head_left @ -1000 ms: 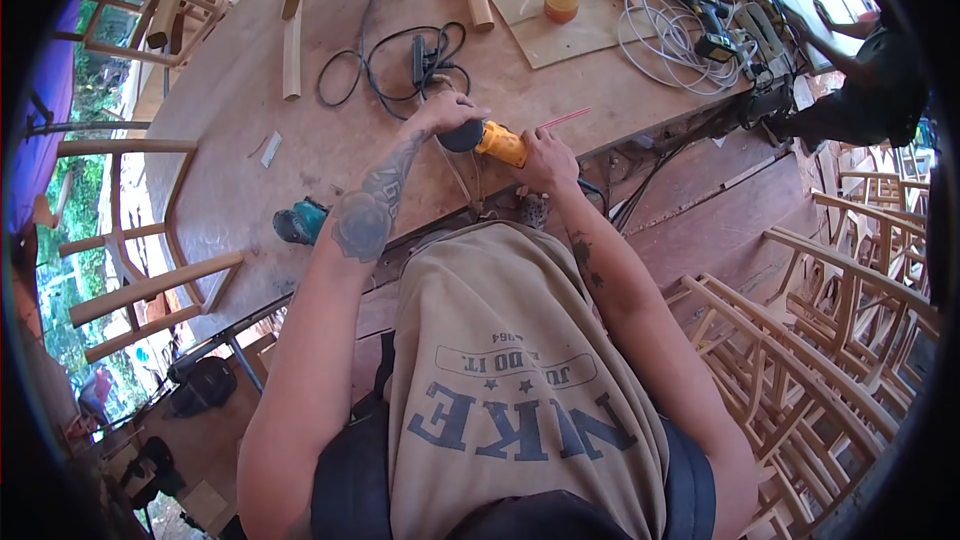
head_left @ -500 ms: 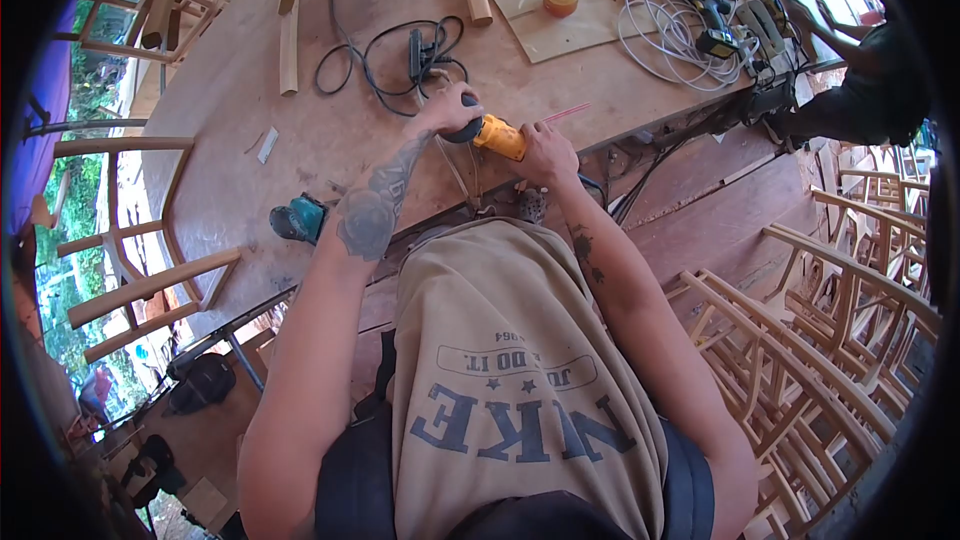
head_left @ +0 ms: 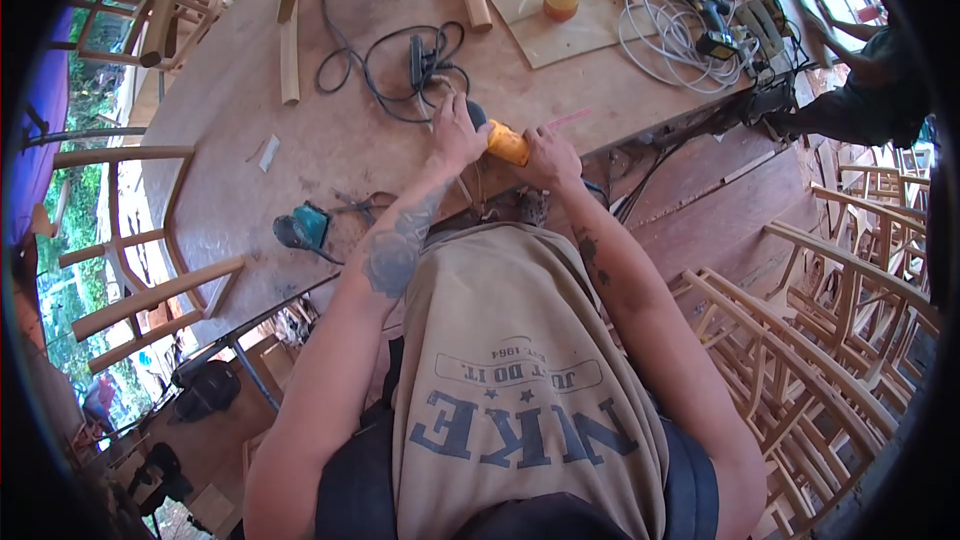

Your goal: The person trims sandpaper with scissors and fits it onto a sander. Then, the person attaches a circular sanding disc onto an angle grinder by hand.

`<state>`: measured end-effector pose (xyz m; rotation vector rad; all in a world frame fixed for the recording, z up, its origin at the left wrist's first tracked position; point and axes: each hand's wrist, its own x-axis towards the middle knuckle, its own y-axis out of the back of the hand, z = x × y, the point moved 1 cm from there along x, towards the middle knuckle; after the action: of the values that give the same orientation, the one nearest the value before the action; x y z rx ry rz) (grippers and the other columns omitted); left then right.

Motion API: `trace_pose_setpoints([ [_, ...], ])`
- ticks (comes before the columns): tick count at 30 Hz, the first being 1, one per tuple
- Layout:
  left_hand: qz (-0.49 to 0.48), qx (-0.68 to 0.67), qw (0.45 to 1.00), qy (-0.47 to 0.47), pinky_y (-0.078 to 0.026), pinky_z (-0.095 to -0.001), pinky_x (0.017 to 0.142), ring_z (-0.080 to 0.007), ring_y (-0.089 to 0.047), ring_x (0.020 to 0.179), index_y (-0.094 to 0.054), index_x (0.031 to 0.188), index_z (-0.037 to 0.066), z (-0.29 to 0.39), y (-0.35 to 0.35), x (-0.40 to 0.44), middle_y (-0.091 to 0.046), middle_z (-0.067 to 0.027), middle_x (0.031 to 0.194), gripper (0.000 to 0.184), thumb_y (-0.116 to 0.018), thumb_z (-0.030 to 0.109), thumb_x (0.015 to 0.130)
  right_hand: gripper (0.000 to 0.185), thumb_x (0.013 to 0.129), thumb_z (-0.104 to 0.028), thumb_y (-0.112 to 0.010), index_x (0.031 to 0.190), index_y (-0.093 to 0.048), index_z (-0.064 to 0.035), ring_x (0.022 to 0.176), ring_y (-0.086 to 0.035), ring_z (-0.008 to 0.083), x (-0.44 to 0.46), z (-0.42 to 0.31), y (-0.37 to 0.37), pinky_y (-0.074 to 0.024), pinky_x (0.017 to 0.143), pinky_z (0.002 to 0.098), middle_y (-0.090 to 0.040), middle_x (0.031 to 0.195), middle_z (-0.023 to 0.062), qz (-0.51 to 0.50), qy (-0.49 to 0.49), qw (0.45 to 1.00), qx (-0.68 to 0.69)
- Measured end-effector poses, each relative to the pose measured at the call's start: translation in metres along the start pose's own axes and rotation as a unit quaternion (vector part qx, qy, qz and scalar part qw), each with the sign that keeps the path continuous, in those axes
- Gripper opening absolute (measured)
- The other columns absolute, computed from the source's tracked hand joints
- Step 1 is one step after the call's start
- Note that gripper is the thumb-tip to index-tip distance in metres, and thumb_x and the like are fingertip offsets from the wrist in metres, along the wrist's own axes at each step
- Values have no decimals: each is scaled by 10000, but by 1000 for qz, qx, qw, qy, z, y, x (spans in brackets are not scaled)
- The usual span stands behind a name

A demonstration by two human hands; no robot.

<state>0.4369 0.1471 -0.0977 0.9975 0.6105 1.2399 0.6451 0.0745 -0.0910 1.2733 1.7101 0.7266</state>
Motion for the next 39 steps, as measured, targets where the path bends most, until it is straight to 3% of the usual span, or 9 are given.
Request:
trace_pose_setpoints([
  [7,-155,-56,986,-28,-408,-422,1223,-390,-494,1468,-465,1510,-86,-17,32,8,-515,-280,1554,1057,-959,407,716,616,817,-531,-795,1232,-667,-95,1141,-696,371,-4,3,-5,-570,971,486,-672,1209,165,5,-5,1000,8],
  [20,-128,-36,990,-46,-350,-474,1262,-421,-405,1528,-396,1606,-21,-35,16,0,-436,-268,1633,1126,-967,375,720,577,807,-458,-773,1250,-672,-102,1157,-697,355,-7,0,-1,-583,970,483,-680,1223,152,1,-5,1000,9],
  [23,-46,-223,973,-43,-370,-462,1233,-438,-445,1481,-404,1585,-61,-50,25,5,-445,-330,1591,1026,-894,437,834,577,819,-484,-781,1233,-678,-95,1137,-697,353,-6,1,-4,-571,976,476,-677,1196,155,16,5,1000,4],
  [26,144,-445,863,193,-386,-450,1211,-453,-443,1476,-445,1557,-71,-55,36,26,-452,-322,1593,886,-735,529,972,580,812,-469,-787,1243,-670,-99,1149,-691,347,-5,-1,0,-572,976,473,-674,1196,146,-1,-8,1000,-3],
  [28,70,-282,926,239,-369,-475,1212,-455,-434,1479,-472,1548,-63,-29,41,42,-461,-320,1589,814,-578,572,1051,571,821,-473,-773,1247,-670,-107,1164,-688,344,-4,0,1,-574,980,476,-676,1212,154,-8,0,1000,-5],
  [29,95,-109,980,139,-299,-525,1254,-465,-385,1517,-473,1557,-46,-17,21,44,-435,-324,1609,845,-509,630,1051,571,821,-473,-773,1247,-670,-107,1164,-688,344,-2,-1,1,-574,980,476,-676,1212,154,-10,3,1000,-6],
  [31,73,45,996,-24,-220,-580,1285,-472,-328,1555,-486,1561,-16,9,5,37,-402,-309,1641,870,-542,655,1010,573,820,-479,-781,1237,-665,-103,1159,-685,343,-1,-1,0,-575,975,480,-667,1207,147,-17,-5,1000,0],
  [34,27,95,993,-58,-170,-602,1303,-480,-271,1585,-468,1580,-3,19,-16,17,-343,-304,1681,917,-564,675,970,570,811,-474,-796,1212,-660,-92,1164,-679,341,-1,2,-2,-575,973,476,-655,1195,146,-2,9,1000,6],
  [39,-52,66,996,36,-417,-577,1089,-431,-585,1276,-756,1251,153,33,-15,23,-663,-157,1369,515,-739,438,823,557,805,-441,-807,1203,-648,-84,1176,-668,332,1,2,2,-579,972,464,-645,1189,147,-25,-15,999,21],
])
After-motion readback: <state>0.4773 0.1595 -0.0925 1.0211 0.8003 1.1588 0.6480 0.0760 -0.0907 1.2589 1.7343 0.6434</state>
